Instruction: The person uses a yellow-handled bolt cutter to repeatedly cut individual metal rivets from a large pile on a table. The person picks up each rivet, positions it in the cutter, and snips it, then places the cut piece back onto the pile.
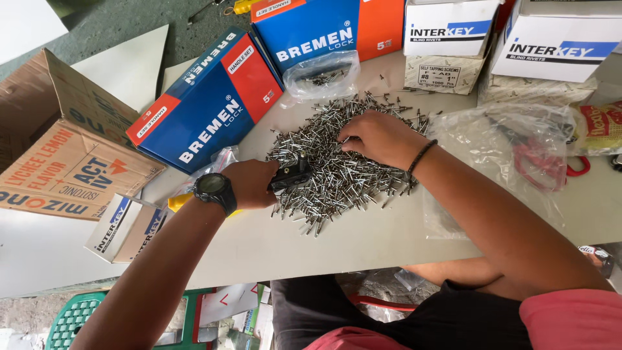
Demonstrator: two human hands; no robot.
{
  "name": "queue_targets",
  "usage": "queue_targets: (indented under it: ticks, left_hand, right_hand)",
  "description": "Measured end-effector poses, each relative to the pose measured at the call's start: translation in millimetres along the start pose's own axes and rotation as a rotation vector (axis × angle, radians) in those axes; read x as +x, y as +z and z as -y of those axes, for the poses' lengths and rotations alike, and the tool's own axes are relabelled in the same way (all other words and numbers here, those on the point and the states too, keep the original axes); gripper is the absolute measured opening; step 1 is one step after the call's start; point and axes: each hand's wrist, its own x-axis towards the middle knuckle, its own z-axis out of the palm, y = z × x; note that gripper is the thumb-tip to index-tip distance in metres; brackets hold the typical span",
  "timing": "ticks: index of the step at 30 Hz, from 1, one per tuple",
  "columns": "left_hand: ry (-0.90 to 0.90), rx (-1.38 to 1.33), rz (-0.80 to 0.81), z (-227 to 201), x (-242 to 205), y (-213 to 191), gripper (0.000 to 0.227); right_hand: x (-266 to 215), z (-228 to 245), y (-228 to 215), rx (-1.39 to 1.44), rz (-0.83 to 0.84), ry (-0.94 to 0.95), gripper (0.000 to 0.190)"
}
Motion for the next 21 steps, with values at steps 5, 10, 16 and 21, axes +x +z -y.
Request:
queue_targets:
  ticks: [5,10,16,21]
  left_hand:
    - [-0.01,0.027,0.007,-4.6,-3.6,-3.3,0.041]
    - [-0.008,0.022,0.001,-4.9,-3.9,-4.4,0.041]
    - [0.001,0.029,-0.022,-5.6,-5.9,-4.1,0.043]
    - [-0.001,0.007,-0.033,-5.7,-6.8,-3.2,0.045]
  right_hand:
    - [-5.6,-5.7,-2.3,0.11,-0.094,0.007,0.03]
    - [-7.8,-25.8,9.2,0.168,-0.211,-0.118,0.026]
    - [-2.7,-28.7,14.9,-0.013,-0.271,-0.132,0.025]
    - [3.0,-2.1,33.2,0.453,-0.449,-0.306,0.035]
